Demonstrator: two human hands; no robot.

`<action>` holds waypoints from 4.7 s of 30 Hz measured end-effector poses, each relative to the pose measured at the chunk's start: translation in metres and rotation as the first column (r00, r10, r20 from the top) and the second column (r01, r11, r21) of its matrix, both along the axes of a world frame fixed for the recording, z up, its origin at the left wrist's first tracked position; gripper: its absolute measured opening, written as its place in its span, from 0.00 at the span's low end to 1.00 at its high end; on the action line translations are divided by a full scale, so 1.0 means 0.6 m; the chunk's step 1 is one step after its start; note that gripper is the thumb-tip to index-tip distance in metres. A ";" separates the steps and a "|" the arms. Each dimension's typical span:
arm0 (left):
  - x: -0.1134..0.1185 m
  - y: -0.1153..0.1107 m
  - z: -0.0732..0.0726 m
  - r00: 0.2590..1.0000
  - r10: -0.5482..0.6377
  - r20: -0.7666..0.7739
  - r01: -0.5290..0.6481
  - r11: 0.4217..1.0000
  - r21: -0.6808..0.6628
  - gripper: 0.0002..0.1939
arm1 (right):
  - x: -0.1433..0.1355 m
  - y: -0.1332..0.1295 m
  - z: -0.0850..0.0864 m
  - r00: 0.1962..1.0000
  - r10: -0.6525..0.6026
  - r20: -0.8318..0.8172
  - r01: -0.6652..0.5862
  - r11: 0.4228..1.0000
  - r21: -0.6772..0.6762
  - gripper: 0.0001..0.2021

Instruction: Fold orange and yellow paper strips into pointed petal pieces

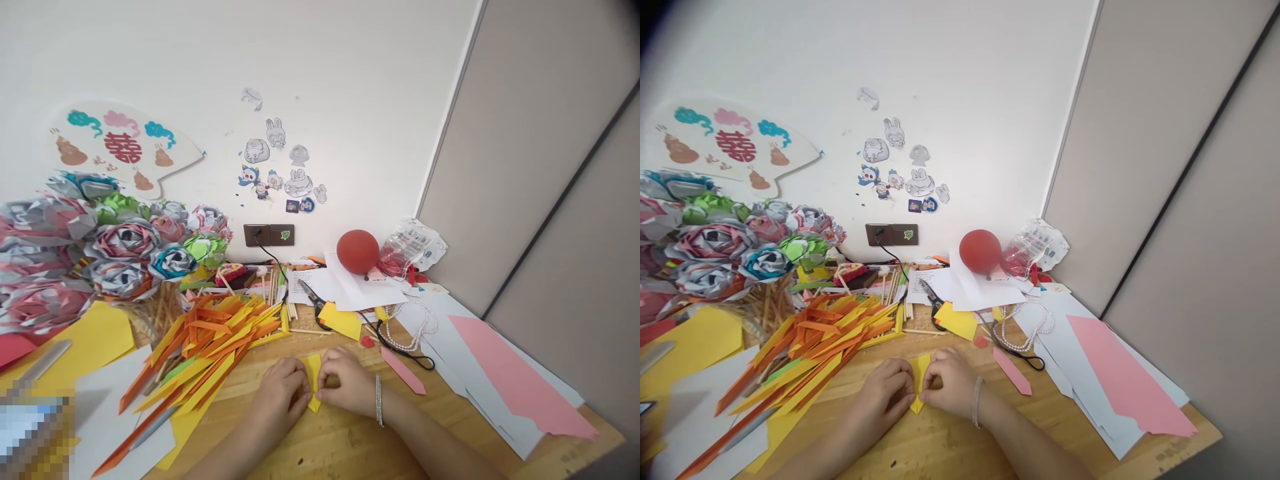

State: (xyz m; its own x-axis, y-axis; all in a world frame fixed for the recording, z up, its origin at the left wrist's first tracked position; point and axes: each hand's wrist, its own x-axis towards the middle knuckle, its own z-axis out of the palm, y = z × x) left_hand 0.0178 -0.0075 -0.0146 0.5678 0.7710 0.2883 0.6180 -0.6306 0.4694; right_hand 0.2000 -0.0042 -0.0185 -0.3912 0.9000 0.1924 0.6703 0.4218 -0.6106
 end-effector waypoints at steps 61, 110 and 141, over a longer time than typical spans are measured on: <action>0.007 0.007 -0.009 0.992 0.125 -0.034 -0.125 0.992 -0.008 0.03 | 0.011 0.004 -0.006 0.998 -0.058 0.020 0.058 0.998 0.036 0.08; -0.045 0.020 0.022 0.963 -0.191 -0.190 0.239 0.932 0.274 0.07 | 0.002 0.005 -0.005 0.951 0.098 0.293 -0.244 0.822 0.515 0.08; -0.020 0.029 0.000 0.999 -0.032 0.018 0.033 0.999 -0.037 0.06 | -0.016 0.014 -0.012 0.993 0.011 0.117 -0.023 0.995 0.096 0.05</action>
State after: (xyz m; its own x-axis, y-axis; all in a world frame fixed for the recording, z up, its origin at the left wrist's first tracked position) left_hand 0.0057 0.0099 -0.0149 0.5880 0.7624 0.2701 0.5888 -0.6324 0.5034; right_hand 0.1906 0.0039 -0.0257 -0.4311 0.8723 0.2307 0.7266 0.4872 -0.4845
